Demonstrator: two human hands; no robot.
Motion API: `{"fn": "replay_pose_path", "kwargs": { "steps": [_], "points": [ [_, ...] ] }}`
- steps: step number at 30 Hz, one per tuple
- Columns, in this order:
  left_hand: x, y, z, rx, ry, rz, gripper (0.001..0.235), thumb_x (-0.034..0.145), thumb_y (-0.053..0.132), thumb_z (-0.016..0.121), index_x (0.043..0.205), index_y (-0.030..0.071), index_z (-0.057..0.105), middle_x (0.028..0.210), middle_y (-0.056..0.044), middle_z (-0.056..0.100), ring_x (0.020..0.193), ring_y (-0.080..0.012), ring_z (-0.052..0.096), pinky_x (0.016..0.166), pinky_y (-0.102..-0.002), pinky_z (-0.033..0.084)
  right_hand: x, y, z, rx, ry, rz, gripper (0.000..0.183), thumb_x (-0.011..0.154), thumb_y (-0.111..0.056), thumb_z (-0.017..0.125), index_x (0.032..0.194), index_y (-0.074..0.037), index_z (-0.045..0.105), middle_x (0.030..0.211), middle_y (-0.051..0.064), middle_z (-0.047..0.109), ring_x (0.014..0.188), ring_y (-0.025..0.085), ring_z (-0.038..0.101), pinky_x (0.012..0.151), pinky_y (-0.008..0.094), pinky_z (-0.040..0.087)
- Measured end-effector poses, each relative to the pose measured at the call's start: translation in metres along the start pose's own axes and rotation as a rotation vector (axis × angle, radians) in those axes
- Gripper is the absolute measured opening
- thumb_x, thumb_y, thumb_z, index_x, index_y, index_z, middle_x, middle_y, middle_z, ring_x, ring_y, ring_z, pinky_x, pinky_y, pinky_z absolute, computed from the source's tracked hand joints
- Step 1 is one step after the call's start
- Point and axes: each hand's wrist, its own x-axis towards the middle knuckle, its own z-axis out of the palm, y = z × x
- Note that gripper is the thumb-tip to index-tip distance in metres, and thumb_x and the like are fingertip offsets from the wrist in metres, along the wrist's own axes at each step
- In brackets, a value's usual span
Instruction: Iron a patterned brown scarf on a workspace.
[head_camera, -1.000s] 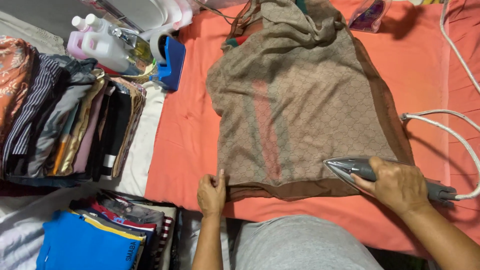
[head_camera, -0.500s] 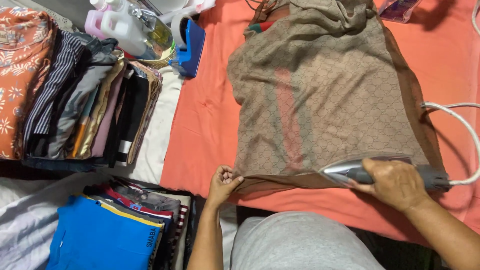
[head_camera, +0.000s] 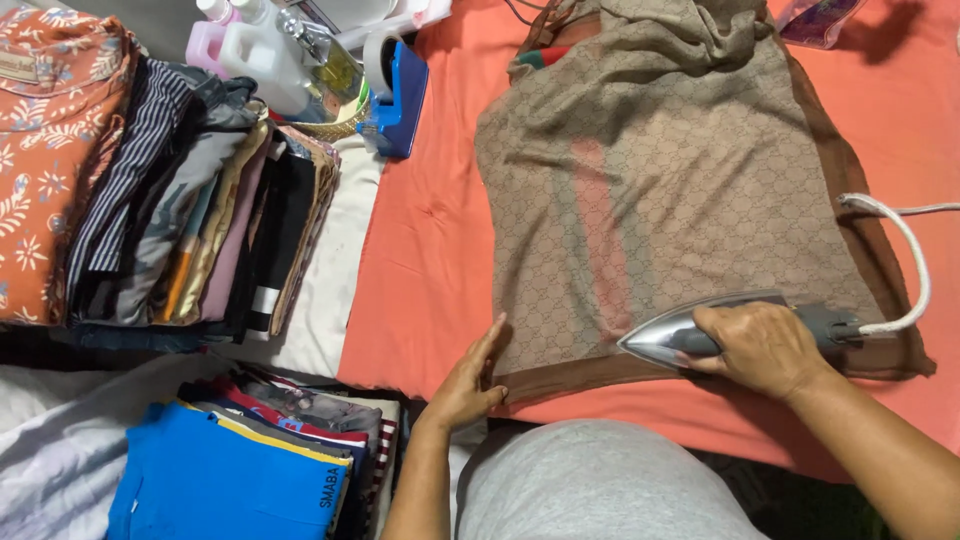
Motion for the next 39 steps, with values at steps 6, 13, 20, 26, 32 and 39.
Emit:
{"fn": "replay_pose_path", "kwargs": {
  "steps": [6, 13, 20, 26, 32, 39],
  "points": [
    [0.006, -0.01, -0.005, -0.088, -0.131, -0.162, 0.098, 0.067, -0.008, 0.077, 0.153, 0.015, 0.035, 0.15, -0.015, 0.048, 0.139, -0.0323, 0.046, 0.114, -0.041, 0.04, 0.019, -0.022, -0.002, 0.0, -0.042, 0.012, 0.053, 0.066, -0.06, 0.078, 0.087, -0.013, 0.063, 0.073, 0.015, 0.071, 0.068, 0.037, 0.072, 0.063, 0.05, 0.057],
    [0.016, -0.019, -0.008, 0.062, -0.27, -0.358, 0.044, 0.073, 0.006, 0.079, 0.111, 0.006, 0.057, 0.113, -0.016, 0.06, 0.104, -0.0297, 0.064, 0.09, -0.039, 0.054, 0.059, -0.035, 0.003, 0.037, -0.005, -0.04, 0.05, 0.072, -0.058, 0.078, 0.085, -0.011, 0.062, 0.068, 0.014, 0.072, 0.067, 0.036, 0.073, 0.064, 0.049, 0.058],
    [0.034, -0.031, -0.017, 0.045, -0.338, -0.4, 0.021, 0.075, 0.014, 0.081, 0.083, 0.002, 0.065, 0.081, -0.014, 0.066, 0.076, -0.0272, 0.067, 0.072, -0.039, 0.055, 0.068, -0.055, 0.003, 0.024, -0.03, 0.104, 0.048, 0.073, -0.056, 0.078, 0.089, -0.013, 0.066, 0.074, 0.014, 0.073, 0.065, 0.035, 0.073, 0.063, 0.049, 0.059],
    [0.044, -0.049, -0.013, 0.083, -0.355, -0.451, 0.032, 0.089, 0.029, 0.076, 0.077, 0.0, 0.072, 0.066, -0.02, 0.064, 0.058, -0.0279, 0.063, 0.061, -0.042, 0.051, 0.093, -0.061, 0.012, 0.065, 0.029, 0.0, 0.049, 0.072, -0.055, 0.076, 0.096, -0.013, 0.065, 0.069, 0.012, 0.073, 0.062, 0.033, 0.073, 0.059, 0.048, 0.059],
    [0.055, -0.048, -0.017, 0.105, -0.494, -0.454, 0.033, 0.088, 0.032, 0.076, 0.077, 0.001, 0.075, 0.065, -0.021, 0.065, 0.056, -0.0286, 0.062, 0.059, -0.042, 0.051, 0.153, -0.04, -0.015, -0.022, -0.032, 0.395, 0.048, 0.083, -0.059, 0.075, 0.103, -0.015, 0.071, 0.077, 0.012, 0.074, 0.066, 0.03, 0.074, 0.066, 0.046, 0.06],
    [0.066, -0.048, -0.03, 0.176, -0.55, -0.339, 0.036, 0.088, 0.039, 0.075, 0.078, 0.005, 0.077, 0.066, -0.019, 0.066, 0.061, -0.0314, 0.066, 0.064, -0.043, 0.054, 0.12, -0.074, 0.004, 0.069, -0.001, 0.226, 0.047, 0.075, -0.055, 0.079, 0.096, -0.013, 0.071, 0.073, 0.013, 0.075, 0.065, 0.03, 0.075, 0.066, 0.045, 0.061]
  ]
}}
